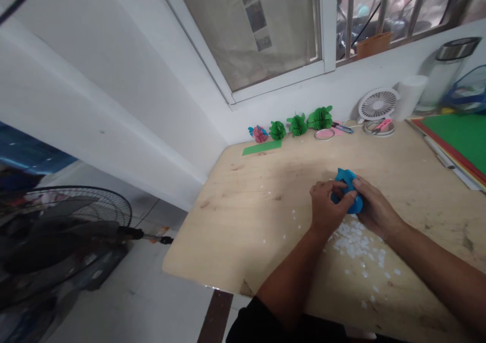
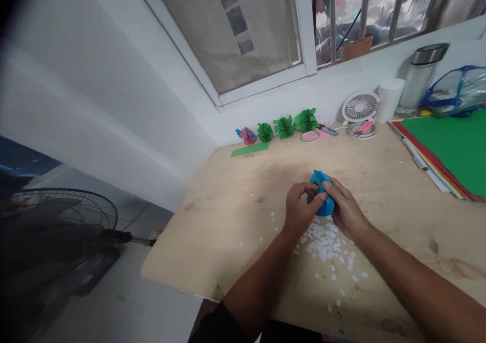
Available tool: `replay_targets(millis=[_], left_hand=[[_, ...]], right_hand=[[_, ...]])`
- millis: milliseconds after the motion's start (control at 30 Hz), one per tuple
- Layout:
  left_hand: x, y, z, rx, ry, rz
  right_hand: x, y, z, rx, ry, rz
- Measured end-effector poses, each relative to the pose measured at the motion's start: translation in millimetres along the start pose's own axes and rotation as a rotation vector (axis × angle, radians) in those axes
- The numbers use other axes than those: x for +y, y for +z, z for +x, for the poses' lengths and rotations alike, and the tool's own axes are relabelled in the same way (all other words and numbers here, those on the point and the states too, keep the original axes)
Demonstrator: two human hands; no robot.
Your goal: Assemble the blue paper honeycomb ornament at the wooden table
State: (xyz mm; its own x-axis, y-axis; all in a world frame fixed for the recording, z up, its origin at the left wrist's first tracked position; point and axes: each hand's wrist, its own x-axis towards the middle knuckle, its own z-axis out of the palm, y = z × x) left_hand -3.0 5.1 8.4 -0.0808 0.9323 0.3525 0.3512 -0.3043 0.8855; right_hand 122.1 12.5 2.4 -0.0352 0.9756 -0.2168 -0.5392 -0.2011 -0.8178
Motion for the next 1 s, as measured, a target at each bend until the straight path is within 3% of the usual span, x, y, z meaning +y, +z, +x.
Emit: replay_targets(millis=[567, 1000], left_hand=[[-4, -1, 2, -0.043, -0.002, -0.063], [-9, 1, 1, 0.054, -0.029, -0.058]], right_hand=[[3, -10, 9, -0.005, -0.036, -0.048], [2, -12, 9, 0.021, 0.007, -0.018]])
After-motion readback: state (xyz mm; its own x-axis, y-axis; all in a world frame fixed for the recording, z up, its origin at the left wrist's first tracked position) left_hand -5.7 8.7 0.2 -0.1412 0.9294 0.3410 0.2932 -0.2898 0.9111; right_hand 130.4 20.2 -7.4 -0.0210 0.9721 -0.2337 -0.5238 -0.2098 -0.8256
